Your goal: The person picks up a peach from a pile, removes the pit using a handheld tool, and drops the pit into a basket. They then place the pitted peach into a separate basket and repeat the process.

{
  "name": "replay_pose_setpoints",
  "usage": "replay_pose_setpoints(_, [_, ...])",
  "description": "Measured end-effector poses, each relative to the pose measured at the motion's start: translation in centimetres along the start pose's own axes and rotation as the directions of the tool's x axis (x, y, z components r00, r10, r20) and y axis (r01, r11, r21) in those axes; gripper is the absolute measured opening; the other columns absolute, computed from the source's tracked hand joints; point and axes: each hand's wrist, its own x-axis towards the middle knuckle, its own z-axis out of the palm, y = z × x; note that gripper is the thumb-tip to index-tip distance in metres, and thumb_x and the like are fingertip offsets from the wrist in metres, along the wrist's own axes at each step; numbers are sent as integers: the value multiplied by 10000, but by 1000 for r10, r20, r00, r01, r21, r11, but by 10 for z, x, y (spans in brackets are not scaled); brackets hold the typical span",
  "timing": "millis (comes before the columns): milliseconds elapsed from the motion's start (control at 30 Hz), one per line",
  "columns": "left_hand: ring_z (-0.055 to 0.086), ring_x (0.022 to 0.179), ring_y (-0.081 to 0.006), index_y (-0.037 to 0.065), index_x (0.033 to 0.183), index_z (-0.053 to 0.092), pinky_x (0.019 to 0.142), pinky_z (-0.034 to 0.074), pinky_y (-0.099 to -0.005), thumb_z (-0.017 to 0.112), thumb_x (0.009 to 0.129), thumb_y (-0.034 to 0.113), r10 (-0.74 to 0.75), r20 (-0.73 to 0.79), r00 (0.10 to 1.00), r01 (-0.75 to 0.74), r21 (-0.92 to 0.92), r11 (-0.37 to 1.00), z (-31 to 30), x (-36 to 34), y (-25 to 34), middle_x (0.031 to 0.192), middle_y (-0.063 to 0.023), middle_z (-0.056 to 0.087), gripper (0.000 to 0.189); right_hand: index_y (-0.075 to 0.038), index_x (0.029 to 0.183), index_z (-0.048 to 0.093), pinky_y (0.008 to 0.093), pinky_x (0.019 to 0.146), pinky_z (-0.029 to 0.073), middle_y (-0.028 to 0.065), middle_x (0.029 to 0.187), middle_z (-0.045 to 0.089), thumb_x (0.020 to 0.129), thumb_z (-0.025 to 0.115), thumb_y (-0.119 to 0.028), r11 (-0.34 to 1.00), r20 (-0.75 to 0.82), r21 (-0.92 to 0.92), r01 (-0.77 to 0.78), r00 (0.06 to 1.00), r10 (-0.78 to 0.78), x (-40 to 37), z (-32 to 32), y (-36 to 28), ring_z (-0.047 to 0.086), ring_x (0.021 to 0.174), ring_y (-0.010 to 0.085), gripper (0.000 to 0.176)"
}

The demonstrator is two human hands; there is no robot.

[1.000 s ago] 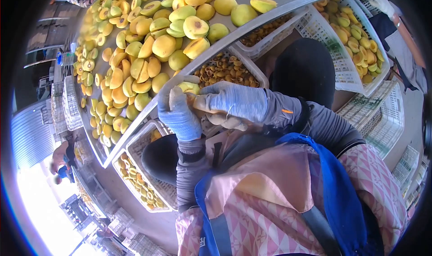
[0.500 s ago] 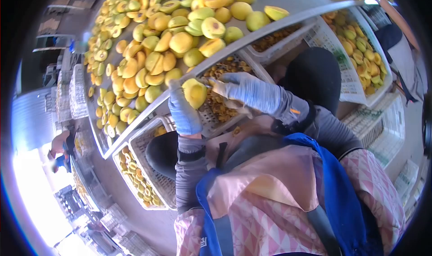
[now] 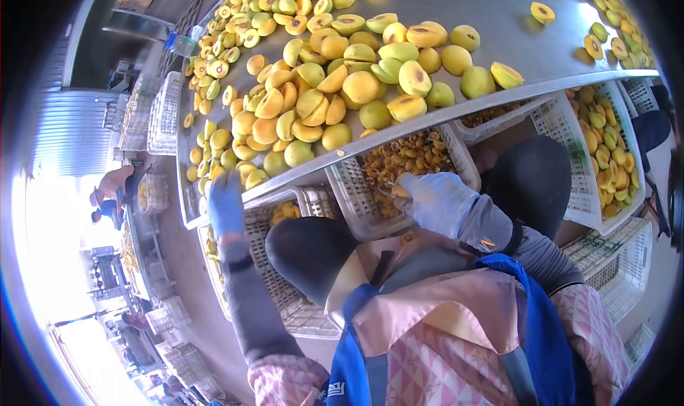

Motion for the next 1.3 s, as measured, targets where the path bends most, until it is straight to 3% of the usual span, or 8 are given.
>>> replay_pose_setpoints(133, [622,983,-318,46,1109,667,870,495,-395,638,863,394,-289,183,940,342,-467,815,19,91,70,997,-169,673,427,-33,1067,576,483,722,522,203,843,669,866,642,-250,998,2,18,-66,998,66,2,-8,-2,659,825,390,303])
replay_pose_setpoints(233, [623,991,-322,50,1117,647,868,498,-401,674,826,400,48,472,880,-111,106,988,21,103,120,1021,-157,661,456,-35,1065,573,484,707,524,201,834,668,861,651,-242,996,-47,75,-47,998,51,-1,-13,-4,660,809,389,301])
replay_pose_setpoints(467, [650,936,-283,50,1134,615,811,523,-399,772,760,219,82,61,995,-77,-94,993,46,71,113,1052,-141,647,439,-24,1065,560,469,690,532,208,842,664,876,649,-265,993,-125,111,50,992,-36,2,-6,1,657,799,396,319])
replay_pose_setpoints(567, [656,836,-194,11,1122,617,698,542,-335,749,789,178,-233,118,965,261,-411,874,33,71,123,981,-121,667,396,-23,1094,553,472,700,530,214,870,660,903,632,-272,978,-239,185,92,970,-46,7,-4,-2,650,809,407,324])
replay_pose_setpoints(667, [646,790,-140,-39,1205,592,613,532,-240,672,827,100,-252,285,925,343,-911,230,9,38,157,1022,-101,674,410,-45,1061,546,482,691,524,192,825,662,896,620,-230,924,-329,367,108,944,20,15,-9,-15,651,804,402,258])
replay_pose_setpoints(733, [647,800,-141,-49,1252,564,596,527,-236,596,846,70,-178,365,914,382,-921,75,4,13,191,1041,-110,670,425,-52,1102,538,479,657,522,196,818,658,919,605,-239,843,-550,401,359,830,-92,21,-6,-19,646,773,412,270])
replay_pose_setpoints(1000, [626,928,-216,22,1255,512,763,552,-331,503,968,437,-122,409,904,339,-862,-377,21,-32,257,1056,-124,628,505,5,1184,541,456,698,520,235,922,657,944,591,-213,893,-338,425,149,941,4,10,-4,-21,643,807,411,328])
replay_pose_setpoints(1300, [567,1047,-235,-17,1273,492,940,471,-377,342,1006,542,-210,23,977,53,-989,135,48,-38,263,1141,-162,575,637,15,1107,546,448,676,514,248,872,636,959,562,-191,874,-462,455,172,884,67,6,-2,-30,632,785,422,254])
